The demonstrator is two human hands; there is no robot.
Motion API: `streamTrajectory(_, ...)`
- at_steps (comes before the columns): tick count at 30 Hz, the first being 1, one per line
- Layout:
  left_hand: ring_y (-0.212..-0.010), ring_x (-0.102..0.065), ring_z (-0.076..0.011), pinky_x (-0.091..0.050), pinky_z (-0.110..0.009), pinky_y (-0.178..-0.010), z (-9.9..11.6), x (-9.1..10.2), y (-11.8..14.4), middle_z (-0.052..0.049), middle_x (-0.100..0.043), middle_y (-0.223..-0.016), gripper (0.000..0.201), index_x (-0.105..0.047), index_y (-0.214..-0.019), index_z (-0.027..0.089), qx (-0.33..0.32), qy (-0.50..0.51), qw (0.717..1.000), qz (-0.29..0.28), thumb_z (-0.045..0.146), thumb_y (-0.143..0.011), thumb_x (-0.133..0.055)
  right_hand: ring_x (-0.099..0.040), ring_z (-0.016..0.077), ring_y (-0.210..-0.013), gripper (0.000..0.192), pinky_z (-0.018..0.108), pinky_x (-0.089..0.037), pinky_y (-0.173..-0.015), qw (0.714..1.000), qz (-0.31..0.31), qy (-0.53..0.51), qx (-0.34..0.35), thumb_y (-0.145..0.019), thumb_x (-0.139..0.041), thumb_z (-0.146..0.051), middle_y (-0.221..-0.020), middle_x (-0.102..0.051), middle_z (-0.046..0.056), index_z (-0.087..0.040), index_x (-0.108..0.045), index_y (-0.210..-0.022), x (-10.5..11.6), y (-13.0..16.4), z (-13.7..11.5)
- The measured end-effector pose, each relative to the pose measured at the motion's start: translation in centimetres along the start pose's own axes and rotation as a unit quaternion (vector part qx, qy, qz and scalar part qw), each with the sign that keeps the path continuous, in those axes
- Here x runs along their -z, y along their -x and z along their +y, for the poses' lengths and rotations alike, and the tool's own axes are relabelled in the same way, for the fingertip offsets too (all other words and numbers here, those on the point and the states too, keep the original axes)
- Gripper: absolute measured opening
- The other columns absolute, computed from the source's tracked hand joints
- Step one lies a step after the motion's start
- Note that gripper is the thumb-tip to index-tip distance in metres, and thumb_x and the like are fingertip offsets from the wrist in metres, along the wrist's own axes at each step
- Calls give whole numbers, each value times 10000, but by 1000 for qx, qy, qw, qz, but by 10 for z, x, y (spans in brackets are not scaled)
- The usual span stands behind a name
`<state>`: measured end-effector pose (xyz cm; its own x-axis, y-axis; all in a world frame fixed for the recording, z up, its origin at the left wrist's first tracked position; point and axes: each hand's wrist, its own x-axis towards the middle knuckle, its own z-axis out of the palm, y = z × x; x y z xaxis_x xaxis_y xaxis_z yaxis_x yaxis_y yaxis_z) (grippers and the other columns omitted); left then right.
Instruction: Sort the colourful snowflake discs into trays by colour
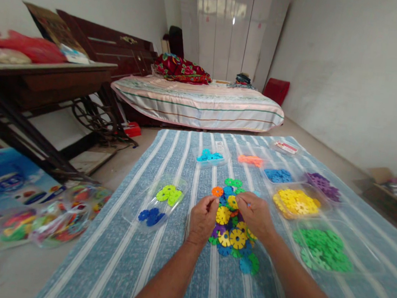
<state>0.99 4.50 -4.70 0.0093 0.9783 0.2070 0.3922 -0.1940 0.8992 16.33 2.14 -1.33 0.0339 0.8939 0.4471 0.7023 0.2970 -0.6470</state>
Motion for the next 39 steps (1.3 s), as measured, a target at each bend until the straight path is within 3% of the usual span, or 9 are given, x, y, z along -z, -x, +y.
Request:
streamTrajectory(5, -733, -607, -139, -456, -234, -718, 0, 0, -2, -11, -676, -785, 241, -651, -819, 178, 0, 2, 1000, 5, 361, -785, -497, -551, 156, -712, 282, 278, -411, -715, 984, 72, 162, 25, -848, -393, -253, -698, -624, 44, -200, -609, -675, 40, -7, 26)
streamTrajectory(9, -729, -607, -138, -452, -230, -707, 2, 1, -2, -6, -670, -770, 226, -647, -809, 178, -1, -1, 1000, 3, 347, -783, -501, -539, 182, -706, 295, 326, -389, -731, 920, 166, 356, 5, -848, -419, -248, -697, -629, 78, -176, -614, -638, 77, -9, 44)
streamTrajectory(11, -723, -604, -136, -450, -226, -695, 4, 1, -1, -3, -665, -756, 225, -647, -814, 174, 8, -4, 1000, 3, 339, -789, -495, -544, 191, -722, 262, 340, -396, -740, 908, 185, 375, 16, -842, -444, -247, -719, -637, 82, -166, -628, -674, 79, -6, 44)
streamTrajectory(13, -715, -599, -133, -448, -224, -693, 5, 1, -1, -1, -662, -751, 230, -649, -821, 173, 14, -10, 1000, 4, 332, -796, -485, -557, 187, -759, 220, 336, -414, -760, 927, 166, 330, 61, -838, -464, -235, -750, -644, 72, -166, -637, -722, 68, 1, 38)
streamTrajectory(16, -711, -595, -132, -451, -225, -698, 5, 1, -1, -2, -667, -762, 242, -655, -834, 173, 12, -15, 1000, 7, 334, -805, -476, -565, 184, -867, 171, 323, -436, -804, 963, 71, 231, 123, -832, -493, -235, -831, -647, 65, -183, -643, -767, 35, 12, 20)
streamTrajectory(20, -746, -609, -138, -463, -226, -706, -1, 0, -2, -11, -679, -812, 247, -653, -870, 178, 3, -12, 1000, 6, 338, -811, -474, -501, 238, -1084, 156, 396, -410, -914, 976, -41, 186, 104, -777, -585, -320, -975, -629, 79, -206, -645, -864, -4, 21, -1)
streamTrajectory(24, -774, -623, -142, -475, -231, -716, -6, 0, -3, -16, -686, -844, 239, -646, -885, 186, 7, -6, 1000, 6, 337, -812, -475, -451, 271, -1162, 177, 441, -377, -957, 973, -104, 196, 68, -761, -615, -320, -1040, -614, 98, -201, -641, -889, -20, 24, -11)
streamTrajectory(30, -770, -639, -154, -491, -248, -721, -6, -1, -3, -23, -693, -828, 252, -642, -881, 187, 18, 10, 1000, 5, 359, -814, -471, -476, 245, -1135, 126, 414, -388, -952, 976, -85, 183, 86, -812, -542, -214, -991, -636, 79, -192, -655, -865, -24, 30, -10)
streamTrajectory(39, -763, -636, -144, -484, -241, -718, -7, -2, -4, -19, -693, -826, 253, -641, -877, 189, 16, 6, 1000, 0, 354, -823, -457, -549, 199, -986, 205, 388, -439, -884, 984, -20, 108, 140, -850, -462, -169, -873, -653, 58, -202, -661, -816, -25, 34, -1)
